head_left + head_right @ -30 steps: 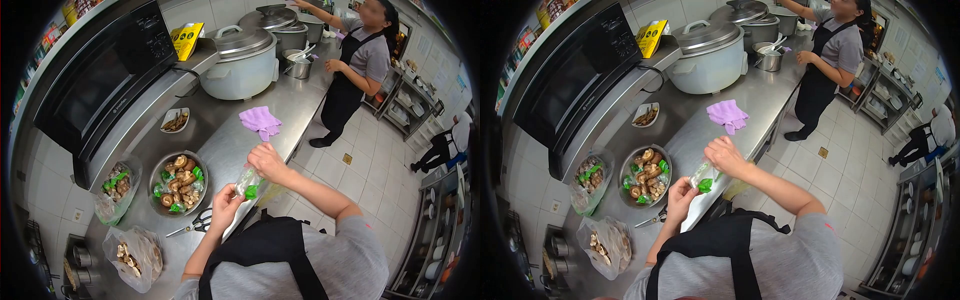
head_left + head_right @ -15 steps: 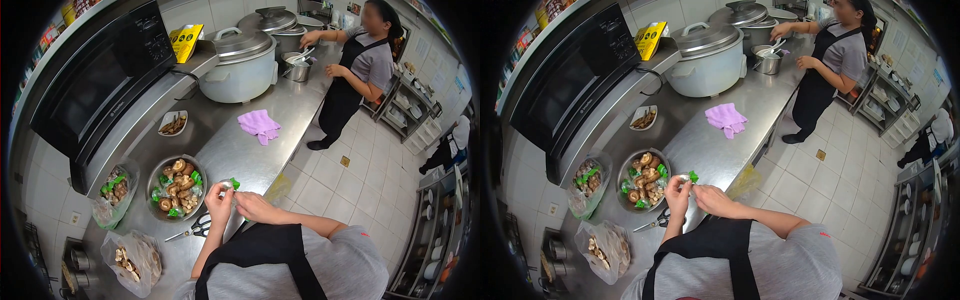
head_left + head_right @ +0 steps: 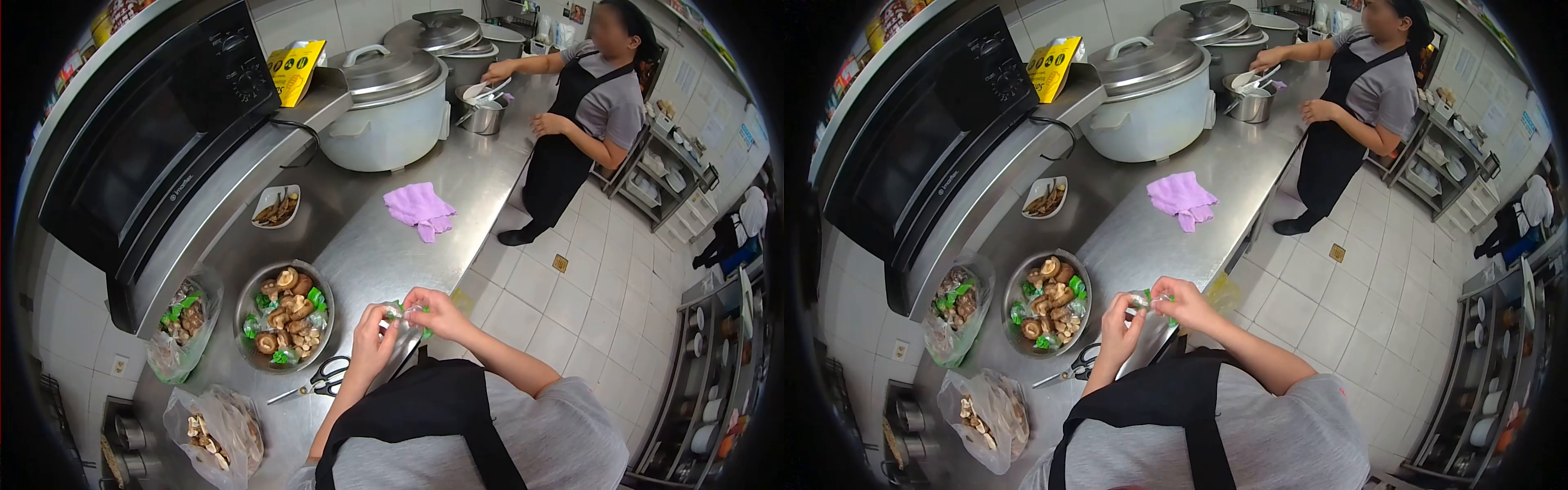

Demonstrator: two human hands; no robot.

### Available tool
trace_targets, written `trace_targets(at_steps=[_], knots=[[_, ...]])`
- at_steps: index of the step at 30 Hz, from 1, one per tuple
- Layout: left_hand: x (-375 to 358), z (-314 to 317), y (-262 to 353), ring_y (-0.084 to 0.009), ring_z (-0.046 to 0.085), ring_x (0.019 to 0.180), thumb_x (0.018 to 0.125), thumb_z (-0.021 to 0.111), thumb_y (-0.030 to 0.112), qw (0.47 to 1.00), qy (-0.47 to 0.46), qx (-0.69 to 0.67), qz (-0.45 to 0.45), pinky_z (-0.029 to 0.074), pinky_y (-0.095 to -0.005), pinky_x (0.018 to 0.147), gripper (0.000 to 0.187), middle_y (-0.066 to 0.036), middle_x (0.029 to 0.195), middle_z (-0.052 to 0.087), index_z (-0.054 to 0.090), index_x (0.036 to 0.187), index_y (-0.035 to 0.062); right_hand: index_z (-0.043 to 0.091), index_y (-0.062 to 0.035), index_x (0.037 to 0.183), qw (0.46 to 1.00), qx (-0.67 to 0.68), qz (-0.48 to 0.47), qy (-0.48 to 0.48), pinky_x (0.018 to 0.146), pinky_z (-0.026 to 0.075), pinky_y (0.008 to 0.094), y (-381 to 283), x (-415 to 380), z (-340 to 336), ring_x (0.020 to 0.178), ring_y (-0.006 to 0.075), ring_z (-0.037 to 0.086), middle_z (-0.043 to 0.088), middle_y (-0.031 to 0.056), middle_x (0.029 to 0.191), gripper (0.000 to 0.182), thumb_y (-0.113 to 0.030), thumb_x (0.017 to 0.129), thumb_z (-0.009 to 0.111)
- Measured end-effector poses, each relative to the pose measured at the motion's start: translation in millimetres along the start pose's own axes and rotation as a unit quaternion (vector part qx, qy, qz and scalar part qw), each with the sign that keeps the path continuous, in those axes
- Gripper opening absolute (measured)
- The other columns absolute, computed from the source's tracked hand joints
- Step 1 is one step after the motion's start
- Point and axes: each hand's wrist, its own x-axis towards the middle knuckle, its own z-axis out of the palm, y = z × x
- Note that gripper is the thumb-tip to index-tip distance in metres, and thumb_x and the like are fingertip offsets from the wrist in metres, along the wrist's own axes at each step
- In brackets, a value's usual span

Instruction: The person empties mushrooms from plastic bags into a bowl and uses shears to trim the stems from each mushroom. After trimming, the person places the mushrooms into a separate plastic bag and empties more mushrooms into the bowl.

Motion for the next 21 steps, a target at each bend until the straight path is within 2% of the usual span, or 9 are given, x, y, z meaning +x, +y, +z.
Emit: trace_targets(at_steps=[1,3,7,13,15,16,18,19,21], knots=[[0.4,0.9,0.2,-0.0214,0.058,0.072,0.077,0.058,0.003,1.000,-0.015,-0.006,0.016,0.047,-0.0268,0.054,0.013,-0.011,0.084,0.054,0.053,0.089,-0.0005,0.050,-0.0023,0.096,1.000,0.002,0.000,0.002,0.052,0.044,0.0261,0.4,3.2,-3.6,0.061,0.0152,0.057,0.059,0.0097,0.074,0.020,-0.007,0.077,0.057],[-4.6,1.6,-4.0,-0.0207,0.057,0.071,0.076,0.060,0.003,0.999,-0.018,-0.005,0.032,0.047,-0.0267,0.053,0.015,-0.011,0.084,0.053,0.053,0.089,-0.0001,0.048,-0.0048,0.091,0.970,0.202,0.133,-0.035,0.041,0.034,0.0217,1.3,4.8,-5.3,0.052,0.0084,0.050,0.054,0.0045,0.063,0.020,-0.003,0.073,0.055],[-0.3,-5.6,-2.8,-0.0200,0.056,0.067,0.072,0.068,0.008,0.998,-0.047,0.012,0.030,0.044,-0.0270,0.050,0.023,-0.010,0.082,0.053,0.053,0.088,0.0009,0.046,-0.0048,0.090,0.938,0.277,0.203,-0.054,0.035,0.028,0.0215,3.5,8.1,1.5,0.045,0.0079,0.046,0.050,0.0027,0.055,0.021,-0.002,0.070,0.053],[2.6,-12.0,-10.3,-0.0253,0.053,0.064,0.067,0.074,0.012,0.995,-0.086,0.047,0.025,0.042,-0.0324,0.056,0.027,-0.011,0.076,0.053,0.053,0.081,0.0013,0.048,-0.0040,0.097,0.971,0.176,0.140,-0.080,0.051,0.039,0.0188,-6.2,17.7,-0.5,0.055,0.0076,0.053,0.056,0.0025,0.065,0.030,0.001,0.069,0.058],[2.0,-13.0,-11.1,-0.0222,0.051,0.060,0.068,0.073,0.011,0.995,-0.075,0.044,0.049,0.040,-0.0306,0.053,0.025,-0.010,0.073,0.052,0.053,0.078,0.0013,0.050,-0.0035,0.102,0.982,0.047,0.120,-0.141,0.055,0.041,0.0193,-16.1,20.2,-8.2,0.063,0.0072,0.054,0.058,0.0021,0.071,0.032,-0.005,0.072,0.062],[0.6,-12.6,-8.4,-0.0204,0.050,0.057,0.068,0.073,0.010,0.996,-0.073,0.034,0.027,0.039,-0.0298,0.051,0.024,-0.009,0.072,0.051,0.053,0.078,0.0011,0.050,-0.0035,0.102,0.982,0.049,0.121,-0.139,0.055,0.041,0.0193,-15.9,21.8,-11.1,0.063,0.0072,0.054,0.058,0.0021,0.071,0.032,-0.005,0.072,0.062],[-3.0,-6.6,-13.5,-0.0136,0.044,0.050,0.068,0.071,0.007,0.998,-0.058,0.004,0.027,0.035,-0.0264,0.045,0.021,-0.006,0.067,0.049,0.052,0.075,0.0008,0.052,-0.0039,0.108,0.979,-0.098,-0.009,-0.180,0.062,0.042,0.0199,-14.1,24.0,-20.8,0.072,0.0071,0.054,0.059,0.0022,0.079,0.033,-0.010,0.077,0.062],[-7.3,-3.9,-18.1,-0.0136,0.044,0.050,0.068,0.071,0.007,0.998,-0.060,0.003,0.025,0.035,-0.0264,0.045,0.021,-0.006,0.067,0.049,0.052,0.075,0.0008,0.052,-0.0039,0.108,0.979,-0.098,-0.007,-0.179,0.062,0.042,0.0199,-13.2,25.9,-26.4,0.072,0.0071,0.054,0.059,0.0022,0.079,0.033,-0.010,0.077,0.062],[-16.7,0.5,-25.2,-0.0090,0.042,0.051,0.070,0.070,0.006,0.996,-0.067,-0.058,-0.032,0.032,-0.0234,0.044,0.020,-0.003,0.066,0.047,0.052,0.075,0.0013,0.053,-0.0041,0.108,0.984,0.121,0.054,-0.116,0.065,0.043,0.0212,-11.4,30.8,-34.1,0.078,0.0079,0.054,0.059,-0.0001,0.084,0.029,-0.016,0.083,0.061]])
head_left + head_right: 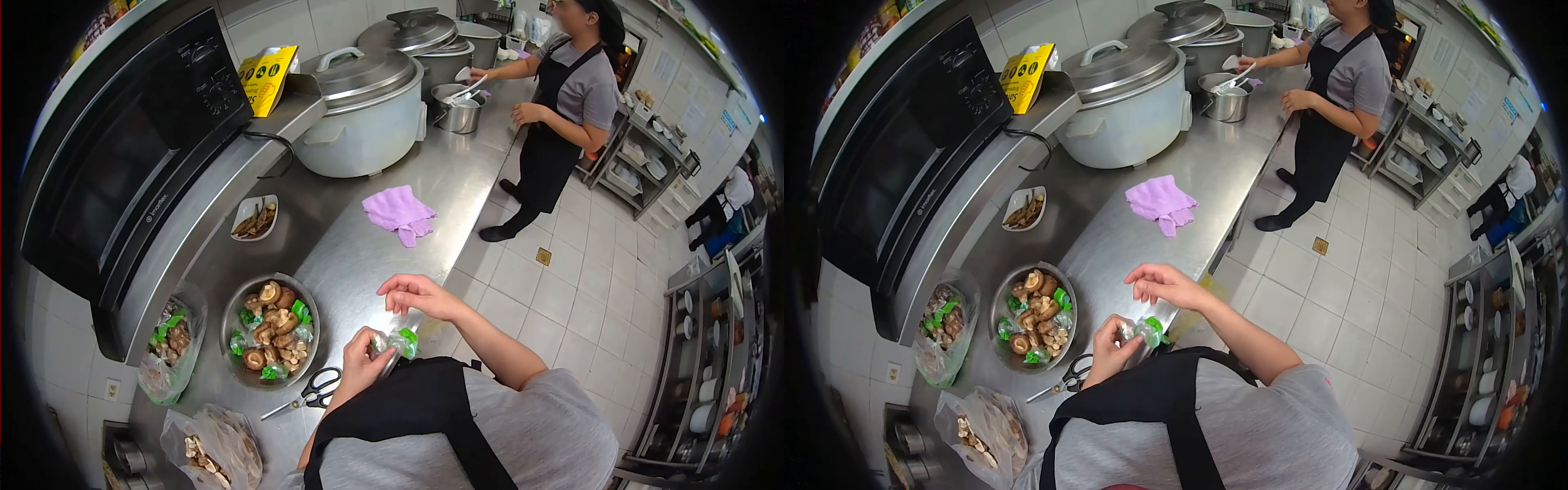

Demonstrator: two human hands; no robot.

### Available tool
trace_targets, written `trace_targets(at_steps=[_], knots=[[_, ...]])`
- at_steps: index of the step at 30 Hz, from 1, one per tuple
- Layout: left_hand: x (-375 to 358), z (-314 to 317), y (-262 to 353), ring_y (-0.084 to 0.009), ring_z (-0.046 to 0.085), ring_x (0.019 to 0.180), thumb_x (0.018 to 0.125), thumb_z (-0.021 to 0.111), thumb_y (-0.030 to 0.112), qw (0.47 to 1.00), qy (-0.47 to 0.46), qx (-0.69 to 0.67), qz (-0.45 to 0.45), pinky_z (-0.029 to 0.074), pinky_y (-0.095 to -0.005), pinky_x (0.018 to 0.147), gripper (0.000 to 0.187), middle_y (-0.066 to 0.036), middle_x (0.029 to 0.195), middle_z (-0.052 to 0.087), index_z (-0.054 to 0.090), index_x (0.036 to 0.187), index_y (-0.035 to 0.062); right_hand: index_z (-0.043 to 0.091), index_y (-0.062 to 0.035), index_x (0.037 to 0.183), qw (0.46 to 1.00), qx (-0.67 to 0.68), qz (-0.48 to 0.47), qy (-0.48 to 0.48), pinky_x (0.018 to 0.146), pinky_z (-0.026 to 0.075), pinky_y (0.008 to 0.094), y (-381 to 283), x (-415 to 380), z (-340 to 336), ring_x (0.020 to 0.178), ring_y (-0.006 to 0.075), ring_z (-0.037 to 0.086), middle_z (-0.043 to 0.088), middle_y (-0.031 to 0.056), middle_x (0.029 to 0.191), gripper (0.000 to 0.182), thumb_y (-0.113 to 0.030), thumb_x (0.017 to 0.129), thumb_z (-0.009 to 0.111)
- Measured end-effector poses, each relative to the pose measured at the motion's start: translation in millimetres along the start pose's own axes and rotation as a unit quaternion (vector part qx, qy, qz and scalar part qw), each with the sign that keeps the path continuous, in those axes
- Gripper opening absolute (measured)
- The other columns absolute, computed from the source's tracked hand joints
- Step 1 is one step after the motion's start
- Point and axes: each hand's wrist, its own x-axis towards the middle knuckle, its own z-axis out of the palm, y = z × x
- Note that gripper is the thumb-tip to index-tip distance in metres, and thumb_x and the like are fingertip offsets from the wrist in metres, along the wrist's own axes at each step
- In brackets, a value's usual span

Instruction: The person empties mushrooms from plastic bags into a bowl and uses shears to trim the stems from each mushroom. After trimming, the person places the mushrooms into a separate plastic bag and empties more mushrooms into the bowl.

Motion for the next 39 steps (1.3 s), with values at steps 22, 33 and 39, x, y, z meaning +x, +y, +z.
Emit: trace_targets(at_steps=[22,33,39], knots=[[3.1,3.6,-4.8,-0.0059,0.052,0.076,0.078,0.063,0.000,0.935,0.074,-0.328,-0.110,0.043,-0.0200,0.070,0.012,0.000,0.083,0.057,0.056,0.088,0.0008,0.049,-0.0014,0.089,0.913,-0.401,-0.061,0.046,0.068,0.044,0.0362,-11.8,-12.9,56.6,0.080,0.0299,0.054,0.050,0.0135,0.087,0.017,-0.006,0.073,0.054],[11.7,10.7,-9.5,-0.0032,0.048,0.065,0.076,0.063,-0.001,0.914,0.167,-0.365,-0.060,0.039,-0.0165,0.057,0.020,0.001,0.075,0.051,0.046,0.085,0.0048,0.048,0.0008,0.089,0.854,-0.512,-0.090,-0.003,0.062,0.045,0.0400,-29.2,-3.5,73.9,0.071,0.0328,0.054,0.047,0.0160,0.080,0.029,-0.017,0.070,0.061],[14.2,15.3,-33.2,-0.0042,0.049,0.068,0.076,0.057,-0.007,0.946,0.136,-0.266,-0.127,0.040,-0.0171,0.058,0.018,0.001,0.078,0.049,0.046,0.085,0.0044,0.049,0.0016,0.079,0.887,-0.451,-0.073,0.066,0.060,0.043,0.0400,11.1,3.0,60.0,0.069,0.0340,0.054,0.050,0.0172,0.075,0.023,-0.015,0.067,0.060]])
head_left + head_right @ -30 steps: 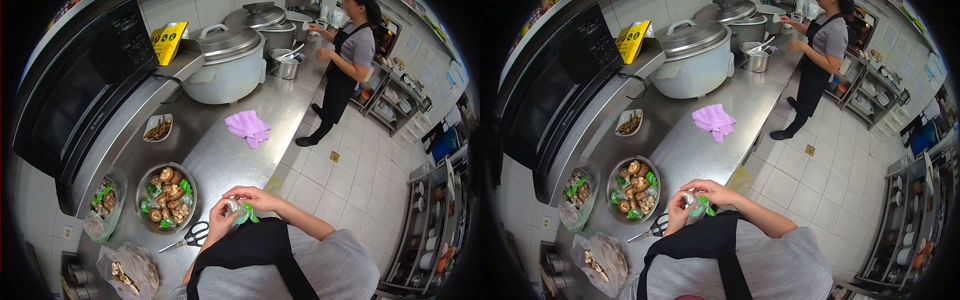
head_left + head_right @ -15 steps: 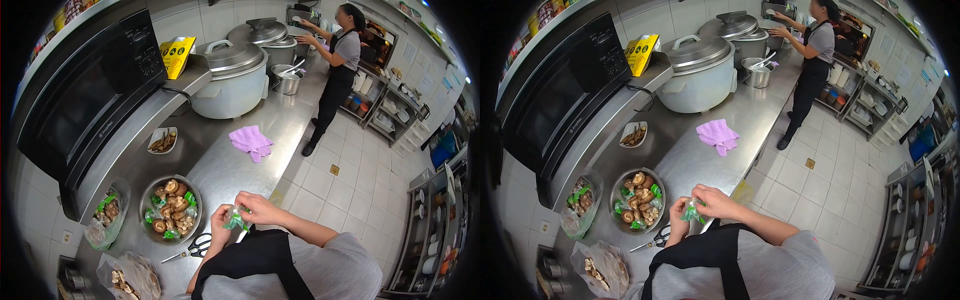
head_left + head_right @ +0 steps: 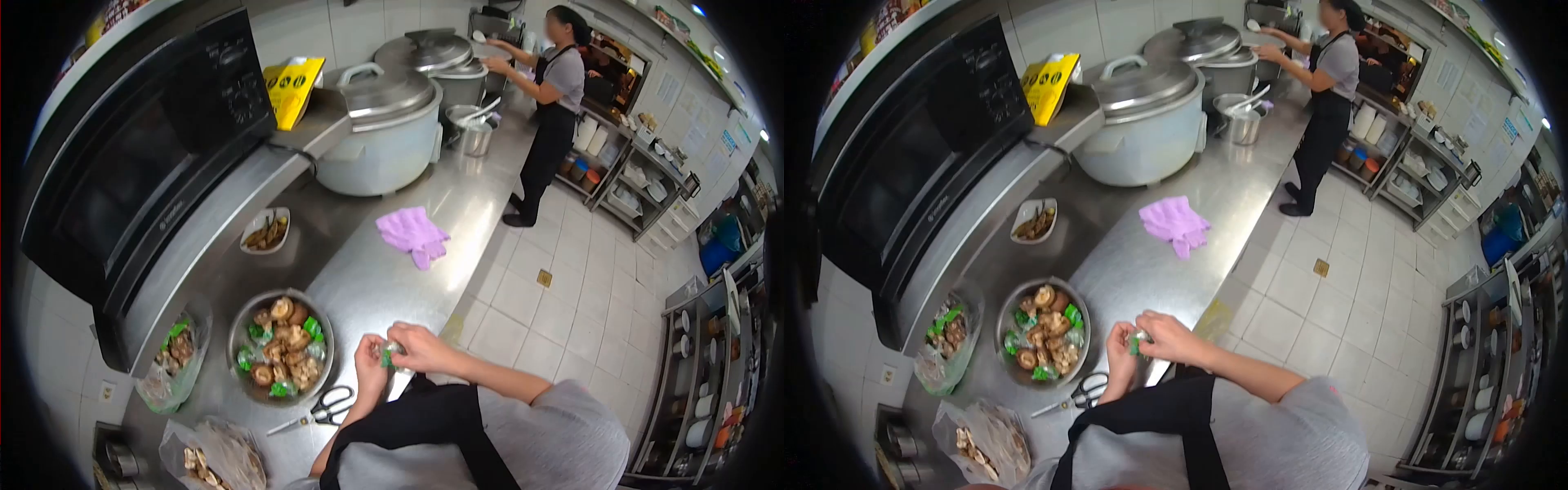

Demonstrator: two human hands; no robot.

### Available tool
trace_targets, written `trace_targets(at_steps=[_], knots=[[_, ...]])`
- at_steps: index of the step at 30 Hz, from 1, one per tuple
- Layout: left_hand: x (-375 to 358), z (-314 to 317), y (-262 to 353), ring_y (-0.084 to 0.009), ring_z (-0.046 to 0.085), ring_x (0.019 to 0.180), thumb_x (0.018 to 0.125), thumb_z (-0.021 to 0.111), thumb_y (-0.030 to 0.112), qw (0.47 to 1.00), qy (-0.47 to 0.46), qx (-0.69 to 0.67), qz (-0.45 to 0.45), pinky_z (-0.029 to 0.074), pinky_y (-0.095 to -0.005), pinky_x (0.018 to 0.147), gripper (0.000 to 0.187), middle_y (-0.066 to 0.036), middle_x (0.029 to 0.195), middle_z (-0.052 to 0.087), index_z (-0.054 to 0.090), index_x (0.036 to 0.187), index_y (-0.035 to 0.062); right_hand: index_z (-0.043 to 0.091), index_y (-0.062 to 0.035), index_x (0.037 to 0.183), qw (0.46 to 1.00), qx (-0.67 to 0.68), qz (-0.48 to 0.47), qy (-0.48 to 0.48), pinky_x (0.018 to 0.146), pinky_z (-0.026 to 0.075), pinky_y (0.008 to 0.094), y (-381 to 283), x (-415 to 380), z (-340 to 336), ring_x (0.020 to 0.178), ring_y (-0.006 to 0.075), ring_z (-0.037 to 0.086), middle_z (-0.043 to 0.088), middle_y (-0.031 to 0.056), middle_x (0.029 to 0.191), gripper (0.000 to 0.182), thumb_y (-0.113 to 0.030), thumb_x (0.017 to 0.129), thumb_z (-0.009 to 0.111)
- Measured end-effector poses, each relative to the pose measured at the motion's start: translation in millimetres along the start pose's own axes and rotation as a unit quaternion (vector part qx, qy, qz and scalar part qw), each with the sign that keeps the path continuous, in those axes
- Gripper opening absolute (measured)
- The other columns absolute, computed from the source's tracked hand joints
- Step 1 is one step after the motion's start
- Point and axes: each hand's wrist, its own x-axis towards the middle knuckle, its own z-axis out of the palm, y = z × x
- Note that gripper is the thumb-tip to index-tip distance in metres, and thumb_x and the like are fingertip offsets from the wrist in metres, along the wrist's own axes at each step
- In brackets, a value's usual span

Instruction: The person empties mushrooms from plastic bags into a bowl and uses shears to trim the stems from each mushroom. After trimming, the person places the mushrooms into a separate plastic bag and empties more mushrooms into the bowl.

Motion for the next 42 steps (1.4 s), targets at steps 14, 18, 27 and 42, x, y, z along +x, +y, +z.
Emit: trace_targets(at_steps=[14,18,27,42], knots=[[-4.7,-4.5,1.6,-0.0119,0.060,0.068,0.089,0.051,0.009,0.965,-0.023,-0.191,-0.180,0.052,-0.0233,0.061,0.015,-0.004,0.081,0.060,0.041,0.099,0.0100,0.047,0.0008,0.081,0.998,0.001,0.039,0.046,0.060,0.044,0.0386,23.4,9.4,13.7,0.070,0.0323,0.055,0.052,0.0168,0.077,0.019,-0.011,0.072,0.058],[-5.2,-13.1,0.6,-0.0077,0.056,0.060,0.088,0.052,0.008,0.976,0.037,-0.169,-0.134,0.048,-0.0189,0.054,0.015,-0.002,0.073,0.058,0.042,0.099,0.0107,0.049,-0.0002,0.094,0.998,0.036,0.044,0.003,0.065,0.046,0.0371,3.7,8.2,9.5,0.074,0.0300,0.058,0.052,0.0164,0.089,0.028,-0.015,0.075,0.062],[7.5,10.8,-27.0,-0.0053,0.050,0.058,0.088,0.047,0.002,0.982,-0.034,-0.165,-0.084,0.038,-0.0169,0.047,0.016,0.000,0.071,0.053,0.037,0.096,0.0110,0.050,-0.0048,0.108,0.998,0.010,0.061,0.004,0.065,0.047,0.0357,1.8,-18.5,-5.6,0.073,0.0287,0.058,0.051,0.0122,0.091,0.032,-0.008,0.077,0.060],[-5.9,2.2,24.3,-0.0115,0.055,0.090,0.089,0.042,0.005,0.977,-0.118,-0.149,-0.097,0.047,-0.0246,0.073,0.037,-0.007,0.103,0.055,0.036,0.125,0.0080,0.053,-0.0022,0.110,0.996,0.025,0.030,0.086,0.056,0.044,0.0290,13.4,-21.2,-10.8,0.063,0.0189,0.054,0.053,0.0101,0.077,0.037,-0.003,0.074,0.063]])
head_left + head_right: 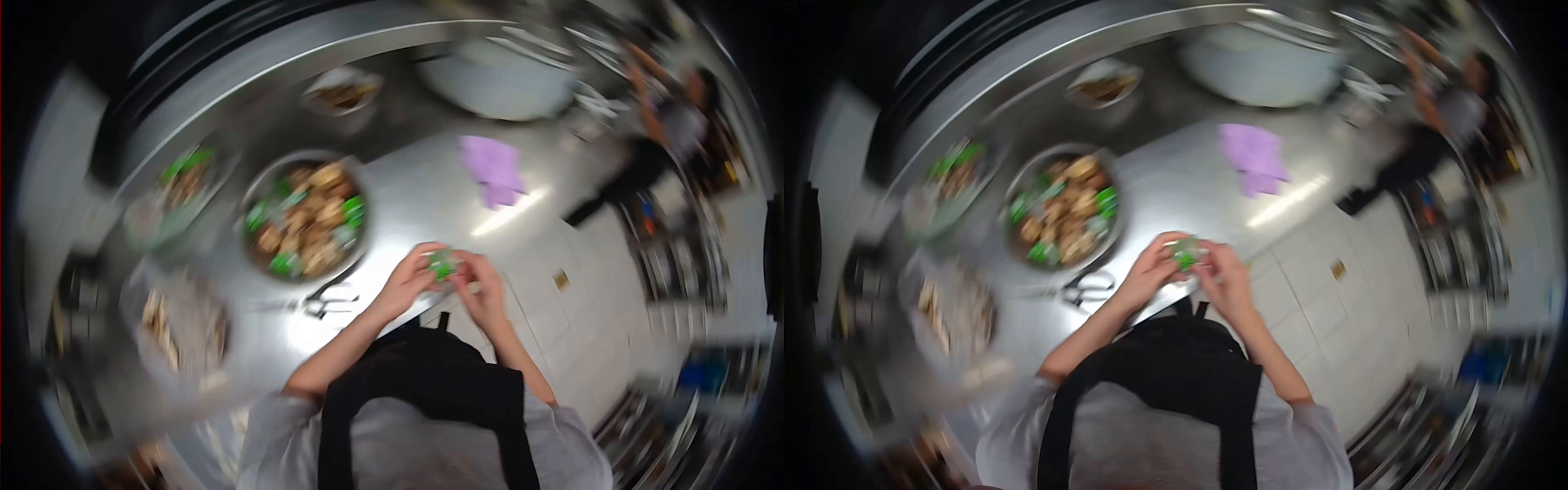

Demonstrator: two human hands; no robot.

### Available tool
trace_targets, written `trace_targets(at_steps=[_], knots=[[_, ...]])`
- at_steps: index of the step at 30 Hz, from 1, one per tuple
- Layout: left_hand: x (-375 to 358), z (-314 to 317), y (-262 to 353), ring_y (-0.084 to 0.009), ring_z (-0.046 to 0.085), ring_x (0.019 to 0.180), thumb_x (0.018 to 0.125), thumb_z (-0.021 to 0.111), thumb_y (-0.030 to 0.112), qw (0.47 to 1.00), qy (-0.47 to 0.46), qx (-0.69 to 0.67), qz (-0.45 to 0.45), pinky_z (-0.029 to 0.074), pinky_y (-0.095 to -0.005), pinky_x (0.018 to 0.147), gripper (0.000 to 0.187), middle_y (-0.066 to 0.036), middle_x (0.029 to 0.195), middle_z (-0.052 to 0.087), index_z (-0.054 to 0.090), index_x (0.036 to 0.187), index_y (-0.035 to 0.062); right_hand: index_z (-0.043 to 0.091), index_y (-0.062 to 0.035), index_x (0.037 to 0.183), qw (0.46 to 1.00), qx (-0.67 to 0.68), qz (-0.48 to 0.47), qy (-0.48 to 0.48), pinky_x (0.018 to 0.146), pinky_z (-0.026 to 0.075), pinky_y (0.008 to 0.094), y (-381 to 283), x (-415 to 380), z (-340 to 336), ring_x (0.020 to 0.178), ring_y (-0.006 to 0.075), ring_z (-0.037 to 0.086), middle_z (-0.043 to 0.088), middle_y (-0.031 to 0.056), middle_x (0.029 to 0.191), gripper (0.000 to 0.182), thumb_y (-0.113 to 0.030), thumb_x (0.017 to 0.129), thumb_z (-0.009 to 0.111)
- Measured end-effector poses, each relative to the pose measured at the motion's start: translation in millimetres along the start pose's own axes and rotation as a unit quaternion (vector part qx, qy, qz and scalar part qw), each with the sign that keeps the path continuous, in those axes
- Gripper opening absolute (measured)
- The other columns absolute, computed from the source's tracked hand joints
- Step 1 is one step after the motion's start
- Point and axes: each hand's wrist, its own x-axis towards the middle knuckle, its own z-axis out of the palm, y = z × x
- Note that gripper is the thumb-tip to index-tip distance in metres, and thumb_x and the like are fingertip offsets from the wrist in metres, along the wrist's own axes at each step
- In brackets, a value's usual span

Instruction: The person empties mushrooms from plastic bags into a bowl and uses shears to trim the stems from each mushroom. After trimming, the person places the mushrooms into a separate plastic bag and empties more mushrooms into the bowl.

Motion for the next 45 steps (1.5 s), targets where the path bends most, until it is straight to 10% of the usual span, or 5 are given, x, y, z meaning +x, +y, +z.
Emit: trace_targets(at_steps=[10,24,26,31,45], knots=[[-113.3,-48.9,55.0,-0.0103,0.057,0.077,0.084,0.055,0.007,0.919,0.222,0.323,0.050,0.047,-0.0237,0.066,0.034,-0.005,0.087,0.059,0.047,0.116,0.0052,0.045,0.0007,0.119,0.978,-0.180,-0.103,0.002,0.092,0.031,0.0407,91.5,5.4,43.8,0.107,0.0328,0.045,0.049,0.0178,0.115,0.041,-0.016,0.082,0.053],[-135.6,-99.4,159.9,-0.0239,0.059,0.095,0.076,0.060,0.007,0.645,0.528,0.493,0.250,0.047,-0.0336,0.079,0.046,-0.012,0.109,0.059,0.048,0.121,0.0062,0.049,0.0021,0.113,0.985,-0.135,-0.099,-0.039,0.088,0.037,0.0379,75.6,11.8,43.4,0.100,0.0325,0.050,0.052,0.0179,0.110,0.033,-0.006,0.081,0.053],[-137.5,-104.5,166.4,-0.0245,0.059,0.096,0.076,0.061,0.008,0.654,0.518,0.494,0.244,0.047,-0.0347,0.080,0.045,-0.012,0.110,0.059,0.049,0.119,0.0055,0.052,0.0023,0.108,0.994,0.037,-0.006,-0.102,0.078,0.044,0.0344,49.2,20.1,52.2,0.086,0.0320,0.055,0.055,0.0177,0.101,0.027,-0.001,0.080,0.052],[-146.1,-122.9,141.2,-0.0260,0.059,0.093,0.077,0.060,0.009,0.699,0.481,0.488,0.204,0.047,-0.0352,0.078,0.036,-0.013,0.107,0.060,0.055,0.112,0.0031,0.053,-0.0046,0.105,0.878,0.051,-0.234,-0.414,0.076,0.049,0.0352,-11.6,33.2,115.2,0.091,0.0279,0.058,0.058,0.0130,0.101,0.028,-0.005,0.078,0.059],[-67.8,-180.5,90.8,-0.0322,0.056,0.088,0.072,0.060,0.009,0.543,0.337,0.769,0.028,0.046,-0.0414,0.075,0.020,-0.015,0.089,0.056,0.057,0.092,0.0047,0.038,0.0016,0.123,0.833,-0.173,-0.254,-0.460,0.067,0.051,0.0385,-28.5,36.3,109.7,0.080,0.0335,0.059,0.056,0.0227,0.089,0.063,0.006,0.063,0.057]])
